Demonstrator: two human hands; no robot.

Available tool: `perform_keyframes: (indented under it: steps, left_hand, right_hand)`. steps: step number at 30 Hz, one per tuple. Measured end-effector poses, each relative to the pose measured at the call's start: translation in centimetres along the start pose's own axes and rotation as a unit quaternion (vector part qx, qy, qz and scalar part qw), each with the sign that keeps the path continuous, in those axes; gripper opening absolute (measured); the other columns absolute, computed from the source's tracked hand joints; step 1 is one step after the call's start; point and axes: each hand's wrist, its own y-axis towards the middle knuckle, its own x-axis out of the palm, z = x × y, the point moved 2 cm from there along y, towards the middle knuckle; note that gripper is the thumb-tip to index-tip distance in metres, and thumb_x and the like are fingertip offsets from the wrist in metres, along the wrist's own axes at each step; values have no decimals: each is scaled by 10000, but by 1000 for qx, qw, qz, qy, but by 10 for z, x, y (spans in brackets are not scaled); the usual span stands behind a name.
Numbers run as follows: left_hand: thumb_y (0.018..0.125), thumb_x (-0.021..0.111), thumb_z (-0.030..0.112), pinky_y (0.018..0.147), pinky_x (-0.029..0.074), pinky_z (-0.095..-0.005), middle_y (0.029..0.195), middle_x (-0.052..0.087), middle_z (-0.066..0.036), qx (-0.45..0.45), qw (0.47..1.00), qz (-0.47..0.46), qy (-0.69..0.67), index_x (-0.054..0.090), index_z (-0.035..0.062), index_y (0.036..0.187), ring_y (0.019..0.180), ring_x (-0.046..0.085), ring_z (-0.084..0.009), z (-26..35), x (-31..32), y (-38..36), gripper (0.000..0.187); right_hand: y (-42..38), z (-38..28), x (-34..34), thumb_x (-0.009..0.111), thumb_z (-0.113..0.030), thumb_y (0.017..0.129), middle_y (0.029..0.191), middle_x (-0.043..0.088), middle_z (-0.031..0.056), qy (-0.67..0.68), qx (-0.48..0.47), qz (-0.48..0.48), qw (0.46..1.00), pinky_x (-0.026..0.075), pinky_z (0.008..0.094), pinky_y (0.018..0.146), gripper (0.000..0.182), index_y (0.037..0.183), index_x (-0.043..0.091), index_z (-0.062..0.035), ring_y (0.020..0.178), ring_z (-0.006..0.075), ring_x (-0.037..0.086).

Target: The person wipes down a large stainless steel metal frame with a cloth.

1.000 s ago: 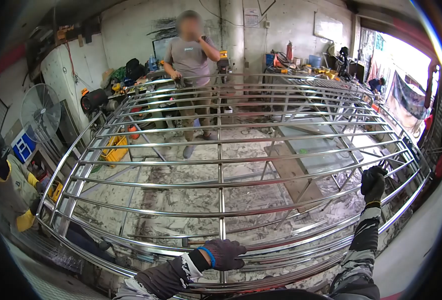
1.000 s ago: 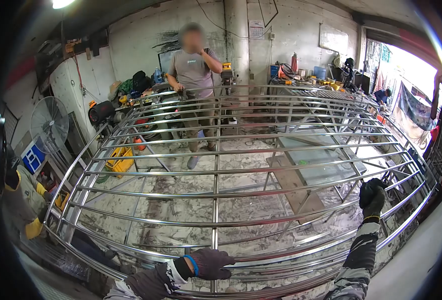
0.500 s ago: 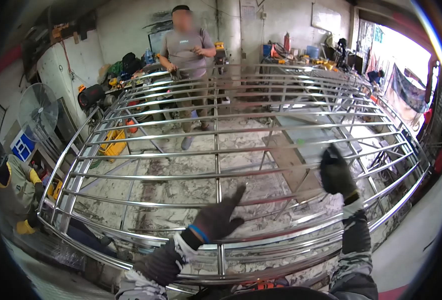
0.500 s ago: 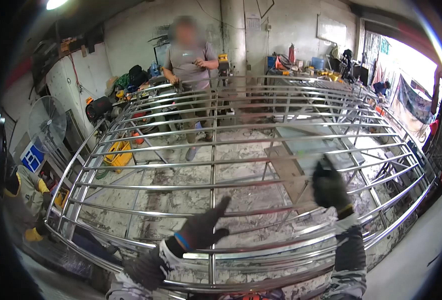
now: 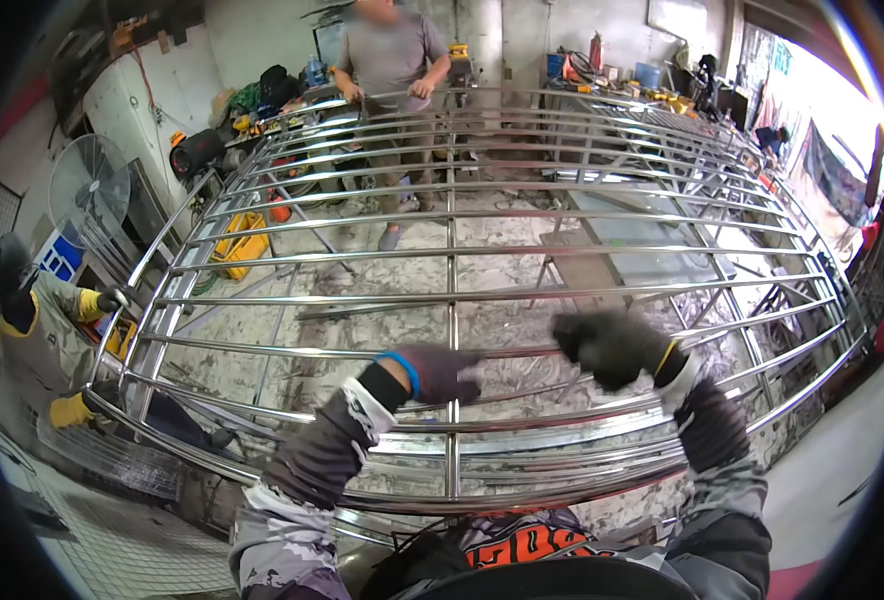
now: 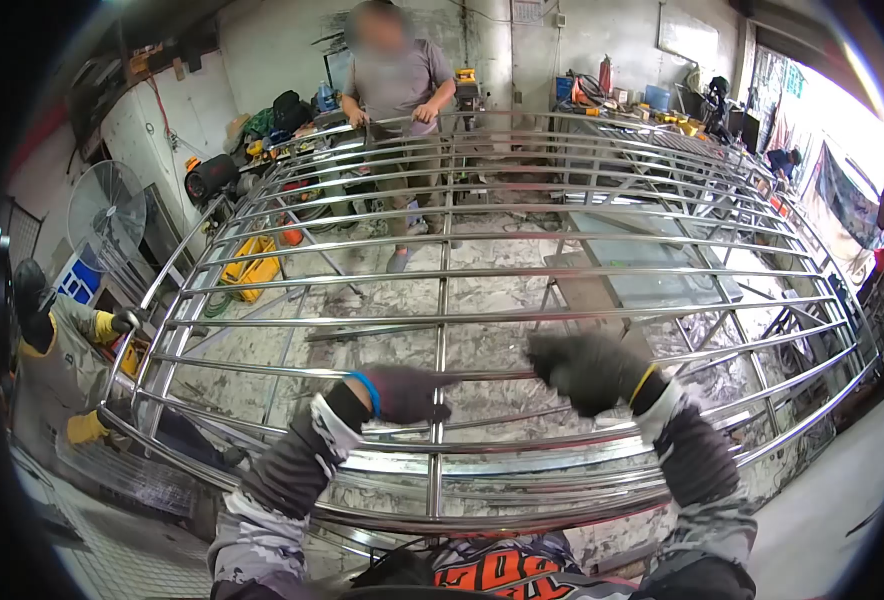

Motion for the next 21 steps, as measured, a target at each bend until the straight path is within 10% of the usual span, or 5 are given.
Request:
perform_keyframes:
  steps: [1, 8, 21]
  left_hand:
    - [965, 583, 453, 1024, 484, -498, 1242, 666, -264, 28, 998, -49, 0, 427, 90, 1521, 1170, 632, -442, 2, 15, 1, 682]
    - [963, 583, 460, 1027, 491, -468, 1358, 618, -240, 27, 995, -27, -90, 445, 93, 1516, 1237, 616, -395, 13, 57, -4, 679]
    - [968, 543, 469, 895, 522, -538, 1141, 672, -232, 28, 994, -72, -82, 546, 88, 1308, 1066, 662, -452, 24, 61, -3, 510]
  right_hand:
    - [-12, -17, 9, 645, -217, 849, 999, 725, 248, 8, 159, -64, 985, 552, 499, 867, 595, 1430, 540, -150, 953, 411, 707]
    - [-50, 49, 30, 623, -38, 785, 1059, 719, 220, 361, 279, 96, 884, 572, 368, 847, 799, 1551, 400, -80, 910, 268, 716]
    - [-59, 39, 34, 644, -129, 821, 1058, 739, 217, 243, 277, 6, 930, 571, 406, 872, 738, 1529, 437, -105, 939, 301, 742]
